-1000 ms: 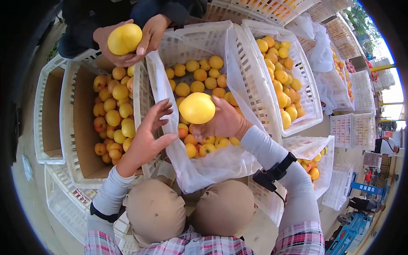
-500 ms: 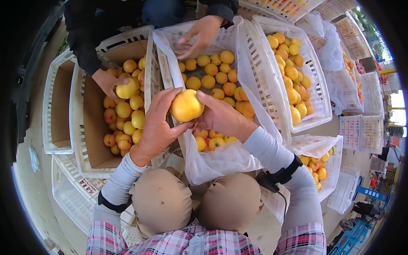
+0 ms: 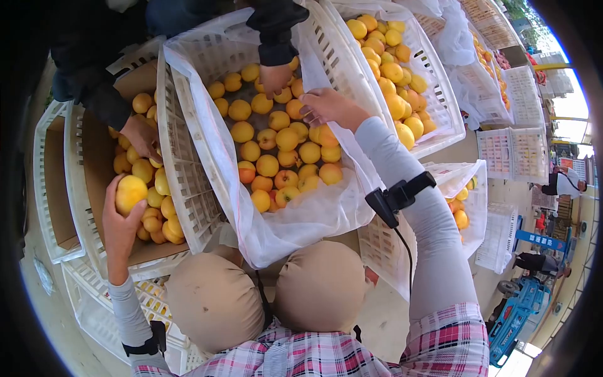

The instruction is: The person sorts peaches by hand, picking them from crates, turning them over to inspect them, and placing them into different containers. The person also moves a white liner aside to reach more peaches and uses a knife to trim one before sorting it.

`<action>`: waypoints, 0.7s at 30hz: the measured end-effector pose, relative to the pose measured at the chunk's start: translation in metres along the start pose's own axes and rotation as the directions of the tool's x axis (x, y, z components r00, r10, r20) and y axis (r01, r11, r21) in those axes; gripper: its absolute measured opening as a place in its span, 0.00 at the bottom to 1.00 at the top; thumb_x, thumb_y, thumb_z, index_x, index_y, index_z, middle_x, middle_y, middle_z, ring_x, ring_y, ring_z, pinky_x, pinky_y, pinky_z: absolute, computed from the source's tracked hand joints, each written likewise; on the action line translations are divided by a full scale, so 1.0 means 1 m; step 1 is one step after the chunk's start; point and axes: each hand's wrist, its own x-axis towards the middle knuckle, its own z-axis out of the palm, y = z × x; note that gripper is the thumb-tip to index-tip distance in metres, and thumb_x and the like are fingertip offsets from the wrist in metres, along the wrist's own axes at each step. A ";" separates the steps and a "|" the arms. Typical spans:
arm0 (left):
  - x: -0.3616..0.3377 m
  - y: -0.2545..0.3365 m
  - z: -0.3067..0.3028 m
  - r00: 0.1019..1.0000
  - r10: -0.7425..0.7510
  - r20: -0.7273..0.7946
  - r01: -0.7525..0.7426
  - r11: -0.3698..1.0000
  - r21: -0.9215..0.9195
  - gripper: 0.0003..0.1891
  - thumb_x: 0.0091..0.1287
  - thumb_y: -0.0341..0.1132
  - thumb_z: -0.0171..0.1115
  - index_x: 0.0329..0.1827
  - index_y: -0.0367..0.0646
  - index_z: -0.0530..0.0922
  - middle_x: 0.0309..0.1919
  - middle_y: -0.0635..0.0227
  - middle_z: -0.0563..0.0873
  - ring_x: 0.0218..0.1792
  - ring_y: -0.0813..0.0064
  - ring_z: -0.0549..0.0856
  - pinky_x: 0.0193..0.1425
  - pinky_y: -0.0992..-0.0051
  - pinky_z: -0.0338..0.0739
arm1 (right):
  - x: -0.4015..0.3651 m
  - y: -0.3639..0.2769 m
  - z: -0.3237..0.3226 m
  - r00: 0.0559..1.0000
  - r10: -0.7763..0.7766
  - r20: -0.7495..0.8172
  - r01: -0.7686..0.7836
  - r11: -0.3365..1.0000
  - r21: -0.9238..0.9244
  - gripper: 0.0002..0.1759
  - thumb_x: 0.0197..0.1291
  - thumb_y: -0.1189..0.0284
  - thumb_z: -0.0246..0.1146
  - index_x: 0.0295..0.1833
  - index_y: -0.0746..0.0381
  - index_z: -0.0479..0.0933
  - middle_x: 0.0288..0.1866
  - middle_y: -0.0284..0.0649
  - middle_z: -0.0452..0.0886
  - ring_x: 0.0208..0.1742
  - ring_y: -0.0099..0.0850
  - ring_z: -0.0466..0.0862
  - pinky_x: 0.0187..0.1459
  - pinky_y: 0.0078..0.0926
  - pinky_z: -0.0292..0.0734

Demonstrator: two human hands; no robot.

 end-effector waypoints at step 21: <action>0.011 -0.023 0.000 0.997 -0.054 -0.056 0.050 0.997 -0.067 0.18 0.65 0.27 0.59 0.59 0.36 0.73 0.56 0.58 0.76 0.54 0.69 0.79 0.53 0.73 0.77 | 0.029 0.015 0.055 0.833 0.015 0.553 -0.212 0.932 0.294 0.36 0.63 0.38 0.45 0.54 0.60 0.73 0.41 0.44 0.80 0.36 0.34 0.78 0.36 0.31 0.75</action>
